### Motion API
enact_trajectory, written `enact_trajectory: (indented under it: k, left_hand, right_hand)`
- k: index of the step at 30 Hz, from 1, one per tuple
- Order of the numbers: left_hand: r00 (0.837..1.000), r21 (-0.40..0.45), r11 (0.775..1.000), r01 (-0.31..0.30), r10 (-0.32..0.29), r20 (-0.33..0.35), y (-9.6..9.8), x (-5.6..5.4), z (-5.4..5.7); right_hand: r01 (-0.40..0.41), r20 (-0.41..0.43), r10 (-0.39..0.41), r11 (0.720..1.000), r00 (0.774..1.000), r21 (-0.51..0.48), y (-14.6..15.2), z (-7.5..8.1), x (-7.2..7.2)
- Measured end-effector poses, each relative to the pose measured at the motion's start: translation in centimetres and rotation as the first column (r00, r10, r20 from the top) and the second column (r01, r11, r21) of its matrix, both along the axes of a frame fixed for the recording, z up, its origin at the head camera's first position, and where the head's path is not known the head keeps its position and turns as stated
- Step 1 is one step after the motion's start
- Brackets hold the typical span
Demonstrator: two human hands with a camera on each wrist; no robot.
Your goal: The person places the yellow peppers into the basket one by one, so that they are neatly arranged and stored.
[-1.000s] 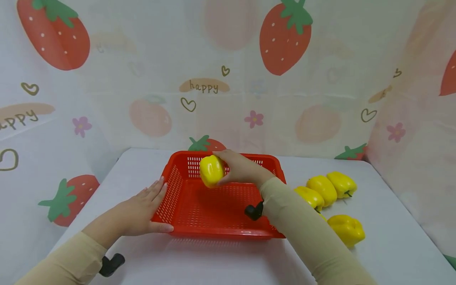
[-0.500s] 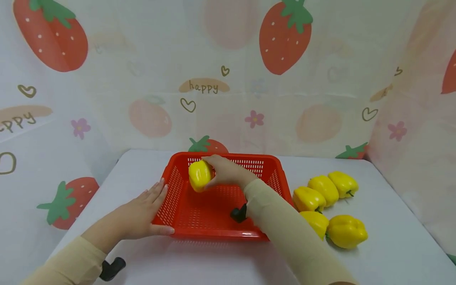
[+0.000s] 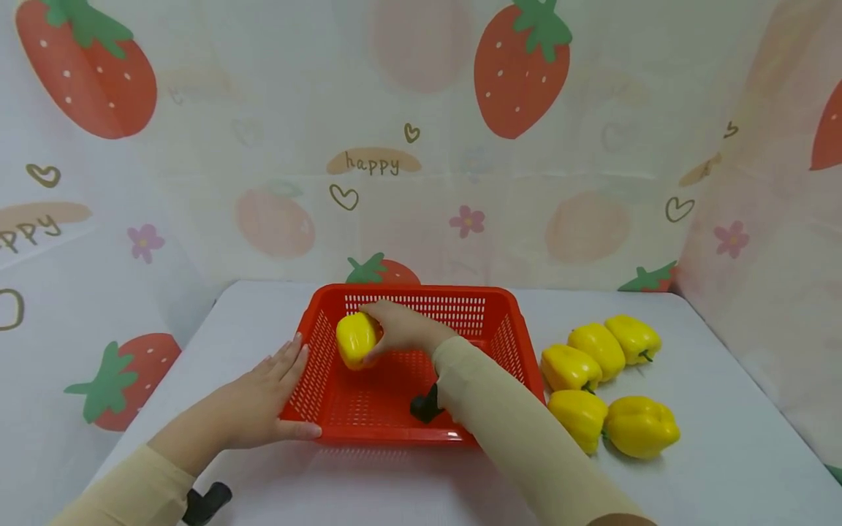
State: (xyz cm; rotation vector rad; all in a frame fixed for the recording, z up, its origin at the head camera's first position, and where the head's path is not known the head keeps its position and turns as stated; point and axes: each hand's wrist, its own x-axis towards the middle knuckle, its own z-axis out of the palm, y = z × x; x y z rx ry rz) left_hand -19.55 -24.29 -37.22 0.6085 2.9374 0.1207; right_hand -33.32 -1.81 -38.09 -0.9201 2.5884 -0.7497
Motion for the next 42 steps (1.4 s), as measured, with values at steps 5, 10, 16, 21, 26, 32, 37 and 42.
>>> enact_trajectory:
  k: [5, 10, 16, 21, 26, 32, 37, 42]
  left_hand:
    - [1.000, 0.006, 1.000, -0.001, 0.001, 0.002, -0.1, 0.1, 0.1]
    - [1.000, 0.004, 1.000, -0.006, 0.006, 0.008, -0.1, 0.1, 0.0]
    - [1.000, 0.005, 1.000, -0.010, 0.010, 0.016, 0.0, 0.1, -0.1]
    - [1.000, 0.011, 1.000, -0.005, 0.005, 0.019, 0.1, 0.1, 0.1]
    - [1.000, 0.007, 1.000, -0.005, 0.005, 0.022, 0.0, 0.1, 0.0]
    - [1.000, 0.004, 1.000, 0.000, -0.001, 0.021, 0.0, 0.1, 0.0]
    - [1.000, 0.005, 1.000, -0.001, 0.001, 0.025, 0.1, 0.2, 0.1]
    - [1.000, 0.004, 1.000, 0.001, -0.001, 0.017, 0.0, 0.1, 0.1]
  right_hand:
    - [-0.011, -0.006, 0.011, 0.999, 1.000, 0.049, -0.6, -0.9, -0.3]
    - [-0.031, -0.008, 0.031, 0.994, 0.999, 0.102, -1.2, -1.5, -0.4]
    - [-0.016, -0.003, 0.017, 0.994, 1.000, 0.106, -1.6, -1.7, -0.4]
    - [0.013, -0.003, -0.012, 0.994, 1.000, 0.109, -1.8, -1.7, -0.5]
    - [0.033, -0.013, -0.032, 0.995, 0.999, 0.094, -2.2, -1.6, -0.5]
    - [0.065, 0.000, -0.065, 0.995, 0.998, 0.079, -2.6, -1.4, -0.4]
    - [0.082, -0.001, -0.083, 0.993, 0.997, 0.083, -2.7, -1.4, -0.3]
    - [0.074, -0.012, -0.073, 0.993, 0.997, 0.092, -2.8, -1.5, -0.3]
